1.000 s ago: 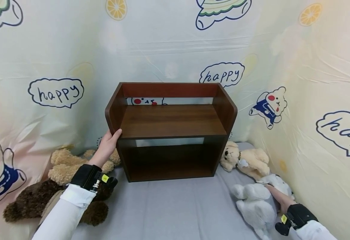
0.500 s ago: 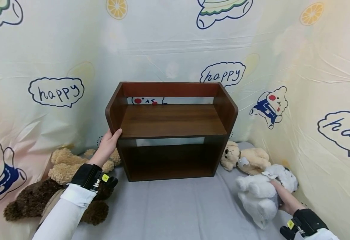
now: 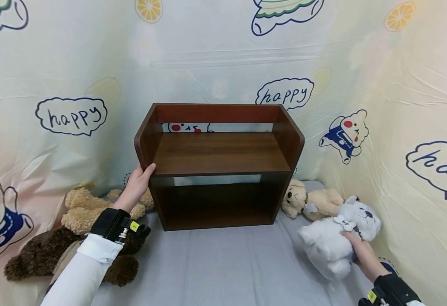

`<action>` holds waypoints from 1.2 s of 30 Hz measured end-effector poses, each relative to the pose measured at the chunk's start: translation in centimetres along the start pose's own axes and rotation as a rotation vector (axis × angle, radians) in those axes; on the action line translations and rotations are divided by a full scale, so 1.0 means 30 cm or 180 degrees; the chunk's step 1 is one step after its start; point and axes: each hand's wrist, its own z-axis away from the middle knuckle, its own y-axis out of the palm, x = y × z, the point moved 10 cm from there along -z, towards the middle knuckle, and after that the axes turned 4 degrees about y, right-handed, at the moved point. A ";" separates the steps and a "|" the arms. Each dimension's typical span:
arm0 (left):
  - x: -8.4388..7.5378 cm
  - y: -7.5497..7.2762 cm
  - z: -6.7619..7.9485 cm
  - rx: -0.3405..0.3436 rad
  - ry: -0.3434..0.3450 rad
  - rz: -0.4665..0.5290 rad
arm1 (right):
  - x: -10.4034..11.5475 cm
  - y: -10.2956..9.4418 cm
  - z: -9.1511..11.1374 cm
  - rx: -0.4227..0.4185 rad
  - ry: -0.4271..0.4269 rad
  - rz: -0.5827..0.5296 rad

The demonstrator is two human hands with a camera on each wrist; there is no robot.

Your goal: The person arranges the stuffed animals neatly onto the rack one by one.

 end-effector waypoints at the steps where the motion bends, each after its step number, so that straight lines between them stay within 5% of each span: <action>1: 0.000 0.000 0.000 0.0000 -0.0001 -0.0001 | 0.005 0.003 0.003 -0.0020 -0.0032 -0.0047; 24: 0.001 -0.004 -0.001 0.0001 0.0021 0.0073 | 0.128 -0.040 0.094 -0.0706 -0.0921 -0.0472; 36: 0.005 -0.003 -0.002 -0.0006 -0.0016 0.0064 | 0.185 -0.034 0.181 -0.1341 -0.1519 -0.0130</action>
